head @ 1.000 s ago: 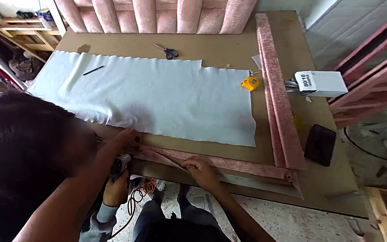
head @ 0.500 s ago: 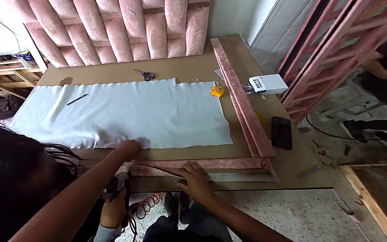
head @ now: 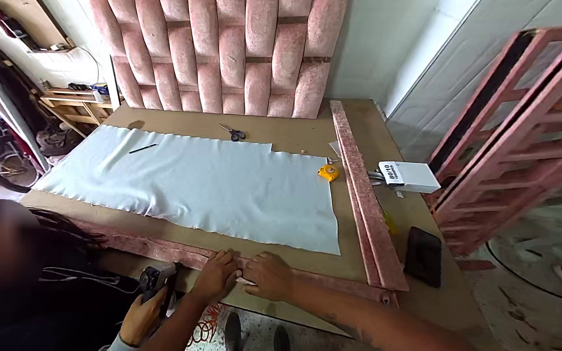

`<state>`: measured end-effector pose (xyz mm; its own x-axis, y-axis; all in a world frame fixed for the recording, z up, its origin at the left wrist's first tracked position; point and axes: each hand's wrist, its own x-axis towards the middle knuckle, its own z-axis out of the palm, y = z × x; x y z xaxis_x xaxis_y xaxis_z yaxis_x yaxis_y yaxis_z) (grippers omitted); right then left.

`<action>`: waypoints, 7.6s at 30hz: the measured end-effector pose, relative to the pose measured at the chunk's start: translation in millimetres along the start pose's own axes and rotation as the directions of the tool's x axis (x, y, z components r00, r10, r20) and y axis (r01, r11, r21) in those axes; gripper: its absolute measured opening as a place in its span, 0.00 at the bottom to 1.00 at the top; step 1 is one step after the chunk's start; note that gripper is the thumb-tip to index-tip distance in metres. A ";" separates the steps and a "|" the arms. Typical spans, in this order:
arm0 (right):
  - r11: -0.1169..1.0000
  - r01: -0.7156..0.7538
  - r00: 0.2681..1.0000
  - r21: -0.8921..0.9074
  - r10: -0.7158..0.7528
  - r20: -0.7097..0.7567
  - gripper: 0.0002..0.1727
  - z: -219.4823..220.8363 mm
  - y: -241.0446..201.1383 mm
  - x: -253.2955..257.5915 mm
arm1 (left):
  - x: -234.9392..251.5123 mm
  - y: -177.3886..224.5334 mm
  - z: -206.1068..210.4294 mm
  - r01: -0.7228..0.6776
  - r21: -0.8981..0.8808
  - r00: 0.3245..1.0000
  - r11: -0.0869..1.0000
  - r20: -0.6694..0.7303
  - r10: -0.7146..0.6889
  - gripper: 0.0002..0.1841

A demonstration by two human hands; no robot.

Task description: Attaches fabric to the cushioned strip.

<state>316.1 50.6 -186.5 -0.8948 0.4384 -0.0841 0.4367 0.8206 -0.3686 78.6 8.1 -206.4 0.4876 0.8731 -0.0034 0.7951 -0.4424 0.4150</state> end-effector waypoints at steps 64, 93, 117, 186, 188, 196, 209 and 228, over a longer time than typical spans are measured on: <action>0.937 -0.343 0.878 0.064 0.295 0.377 0.24 -44.2 43.7 102.0 | 53.4 205.0 45.6 0.883 -0.139 0.460 0.448 0.071 -0.885 0.39; 0.930 -0.344 0.852 0.130 0.252 0.459 0.19 -41.5 60.0 111.3 | 80.7 232.4 64.0 0.889 -0.347 0.369 0.298 0.160 -0.915 0.57; 0.921 -0.343 0.866 0.183 0.234 0.442 0.20 -43.2 63.8 102.7 | 97.0 240.4 68.5 0.914 -0.284 0.331 0.289 0.114 -0.937 0.56; 0.615 -0.770 0.552 0.170 0.776 -0.306 0.18 32.7 -42.3 -159.7 | 107.0 191.5 7.1 -0.559 0.151 0.572 0.815 0.782 0.247 0.22; 0.599 -0.780 0.534 0.183 0.789 -0.304 0.16 36.1 -50.7 -158.6 | 113.5 191.8 2.0 -0.584 0.135 0.533 0.800 0.807 0.253 0.20; 0.635 -0.711 0.626 0.301 0.767 -0.142 0.26 12.1 -40.7 -166.8 | 163.2 146.6 9.6 -0.433 0.000 0.585 0.901 0.760 0.281 0.17; 0.709 -0.614 0.763 0.347 0.645 0.033 0.26 -20.1 31.3 -141.0 | 143.5 134.2 11.8 0.018 -0.009 0.885 1.000 0.465 -0.012 0.20; 0.761 -0.561 0.828 0.327 0.517 0.216 0.24 -29.6 69.0 -133.8 | 137.7 86.4 -17.2 0.066 0.013 0.771 0.998 0.634 -0.060 0.14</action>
<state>468.7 59.4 -173.3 -0.5349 0.7083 -0.4606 0.8038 0.2586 -0.5358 208.2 93.6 -155.4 0.5573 0.5696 -0.6042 0.8303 -0.3865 0.4016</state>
